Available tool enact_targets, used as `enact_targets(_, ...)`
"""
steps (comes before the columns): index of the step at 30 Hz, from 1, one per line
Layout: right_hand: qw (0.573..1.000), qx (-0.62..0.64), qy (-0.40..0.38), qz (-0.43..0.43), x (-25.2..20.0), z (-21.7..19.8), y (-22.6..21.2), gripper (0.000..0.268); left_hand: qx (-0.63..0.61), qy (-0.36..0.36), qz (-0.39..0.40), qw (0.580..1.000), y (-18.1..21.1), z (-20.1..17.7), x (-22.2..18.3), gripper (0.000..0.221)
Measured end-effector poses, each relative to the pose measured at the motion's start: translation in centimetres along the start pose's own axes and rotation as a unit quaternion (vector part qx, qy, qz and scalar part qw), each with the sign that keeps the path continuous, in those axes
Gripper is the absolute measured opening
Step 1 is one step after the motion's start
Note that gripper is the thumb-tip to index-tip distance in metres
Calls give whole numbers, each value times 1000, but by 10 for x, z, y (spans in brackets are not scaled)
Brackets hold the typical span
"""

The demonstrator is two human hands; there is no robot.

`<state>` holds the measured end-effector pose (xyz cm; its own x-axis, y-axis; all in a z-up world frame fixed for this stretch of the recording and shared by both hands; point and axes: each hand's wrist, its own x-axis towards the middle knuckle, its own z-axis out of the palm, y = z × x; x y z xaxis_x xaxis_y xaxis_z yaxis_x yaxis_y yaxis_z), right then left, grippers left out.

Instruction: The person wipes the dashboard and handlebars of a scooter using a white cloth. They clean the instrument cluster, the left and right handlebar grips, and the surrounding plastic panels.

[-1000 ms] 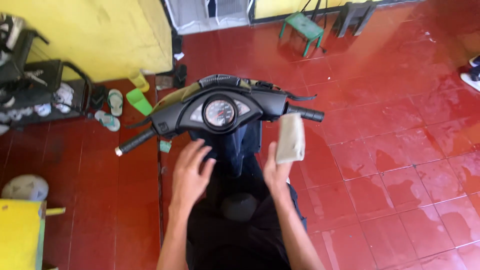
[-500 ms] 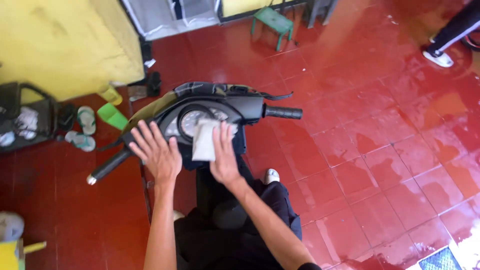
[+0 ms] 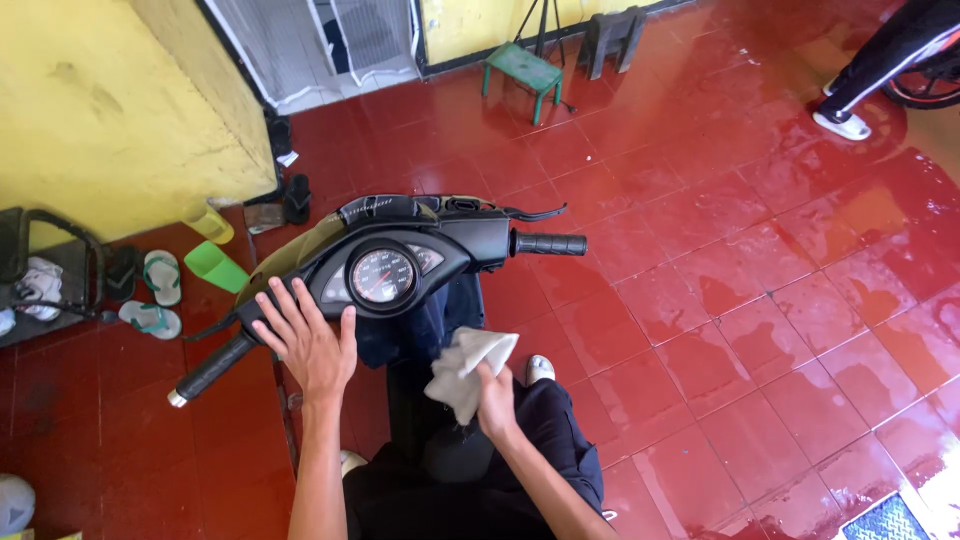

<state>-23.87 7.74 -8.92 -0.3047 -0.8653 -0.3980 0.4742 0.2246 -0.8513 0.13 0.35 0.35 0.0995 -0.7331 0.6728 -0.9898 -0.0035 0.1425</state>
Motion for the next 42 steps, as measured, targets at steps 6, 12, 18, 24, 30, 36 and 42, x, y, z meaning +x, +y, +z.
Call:
enact_targets(6, 934, -75, 11, -348, -12, 55, -155, 32, 4, 12, 12, 1000, 3, -3, 3, 99)
enact_targets(12, 861, -134, 189, -452, 75, 103, -116, 49, -17, -19, -11, 1000, 0, -2, 4, 104)
enact_targets(18, 913, -143, -41, -379, -36, 145, -55, 72, -9, -23, -30, 999, 1, -3, 1, 107)
enact_targets(24, 992, -87, 88, -18, -36, 127, -33, 44, -25, -24, -33, 999, -4, 1, -3, 106)
enact_targets(30, 975, 194, 107, -1, 16, 42, -65, 49, -15, -20, -32, 999, -9, 11, -4, 106)
enact_targets(36, 888, -110, 148, -422, 42, 31, -123, 32, -17, -25, -33, 999, -7, 8, -3, 105)
enact_targets(42, 672, -566, 107, -466, 72, 112, -120, 85, -40, -71, -53, 995, -1, -11, 3, 105)
